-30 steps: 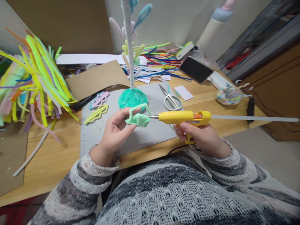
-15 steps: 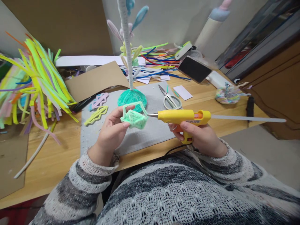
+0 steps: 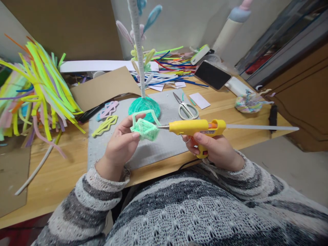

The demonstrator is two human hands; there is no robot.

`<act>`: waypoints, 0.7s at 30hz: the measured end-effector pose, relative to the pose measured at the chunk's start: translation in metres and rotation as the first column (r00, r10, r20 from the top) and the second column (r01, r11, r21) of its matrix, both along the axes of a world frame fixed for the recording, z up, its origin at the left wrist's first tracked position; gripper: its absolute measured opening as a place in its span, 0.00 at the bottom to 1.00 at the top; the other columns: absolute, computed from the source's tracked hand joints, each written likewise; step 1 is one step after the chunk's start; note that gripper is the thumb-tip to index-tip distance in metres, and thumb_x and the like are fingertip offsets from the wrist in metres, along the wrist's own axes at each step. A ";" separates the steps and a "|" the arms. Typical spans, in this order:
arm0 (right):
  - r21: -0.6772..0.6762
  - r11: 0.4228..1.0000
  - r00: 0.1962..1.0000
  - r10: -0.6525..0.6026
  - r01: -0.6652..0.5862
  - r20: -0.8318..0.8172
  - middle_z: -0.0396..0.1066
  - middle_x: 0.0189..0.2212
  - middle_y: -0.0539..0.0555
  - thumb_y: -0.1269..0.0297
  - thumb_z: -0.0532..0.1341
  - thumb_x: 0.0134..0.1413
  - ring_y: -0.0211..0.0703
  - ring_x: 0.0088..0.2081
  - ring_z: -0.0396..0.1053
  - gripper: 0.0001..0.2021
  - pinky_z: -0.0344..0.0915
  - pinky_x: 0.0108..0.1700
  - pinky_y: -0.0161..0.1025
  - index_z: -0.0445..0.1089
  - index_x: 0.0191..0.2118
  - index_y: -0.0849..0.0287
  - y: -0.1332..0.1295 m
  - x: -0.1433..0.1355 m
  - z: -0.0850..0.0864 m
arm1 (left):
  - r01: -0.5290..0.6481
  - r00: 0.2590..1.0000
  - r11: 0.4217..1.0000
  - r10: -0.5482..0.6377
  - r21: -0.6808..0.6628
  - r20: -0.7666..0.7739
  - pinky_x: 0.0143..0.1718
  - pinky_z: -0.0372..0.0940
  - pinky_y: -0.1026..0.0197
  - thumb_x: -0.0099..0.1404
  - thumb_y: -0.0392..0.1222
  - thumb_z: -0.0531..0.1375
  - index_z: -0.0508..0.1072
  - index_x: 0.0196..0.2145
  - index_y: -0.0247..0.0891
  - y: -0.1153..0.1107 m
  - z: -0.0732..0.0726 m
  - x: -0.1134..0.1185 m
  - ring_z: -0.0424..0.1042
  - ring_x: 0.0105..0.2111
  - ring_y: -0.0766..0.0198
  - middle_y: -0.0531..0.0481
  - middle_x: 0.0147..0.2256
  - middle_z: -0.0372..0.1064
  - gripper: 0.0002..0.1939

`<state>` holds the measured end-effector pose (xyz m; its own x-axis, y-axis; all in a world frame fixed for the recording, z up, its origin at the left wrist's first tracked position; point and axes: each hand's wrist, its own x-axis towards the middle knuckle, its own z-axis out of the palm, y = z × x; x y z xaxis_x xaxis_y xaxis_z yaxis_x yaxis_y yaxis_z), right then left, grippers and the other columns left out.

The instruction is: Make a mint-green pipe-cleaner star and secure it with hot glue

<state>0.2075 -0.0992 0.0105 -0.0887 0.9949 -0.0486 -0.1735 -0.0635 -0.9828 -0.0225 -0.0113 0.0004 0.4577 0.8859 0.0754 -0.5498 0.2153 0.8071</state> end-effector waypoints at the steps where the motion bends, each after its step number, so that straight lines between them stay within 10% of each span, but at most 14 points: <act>1: 0.002 1.000 1.000 0.000 0.000 0.007 0.62 0.19 0.47 0.48 0.64 0.54 0.32 0.20 0.58 0.17 0.52 0.20 0.34 0.70 0.29 0.58 0.000 0.000 0.000 | 0.001 1.000 1.000 -0.001 -0.004 0.005 0.42 0.69 0.65 0.49 0.34 0.68 0.81 0.40 0.41 0.000 0.000 0.000 0.74 0.36 0.66 0.52 0.36 0.77 0.18; 21: -0.028 0.997 0.995 -0.071 0.073 0.066 0.68 0.24 0.50 0.46 0.67 0.49 0.32 0.20 0.60 0.18 0.55 0.19 0.33 0.72 0.31 0.59 -0.001 -0.003 0.000 | -0.023 1.000 1.000 0.023 0.005 -0.010 0.42 0.69 0.62 0.50 0.35 0.67 0.80 0.42 0.42 0.000 -0.002 -0.001 0.74 0.37 0.64 0.52 0.37 0.77 0.18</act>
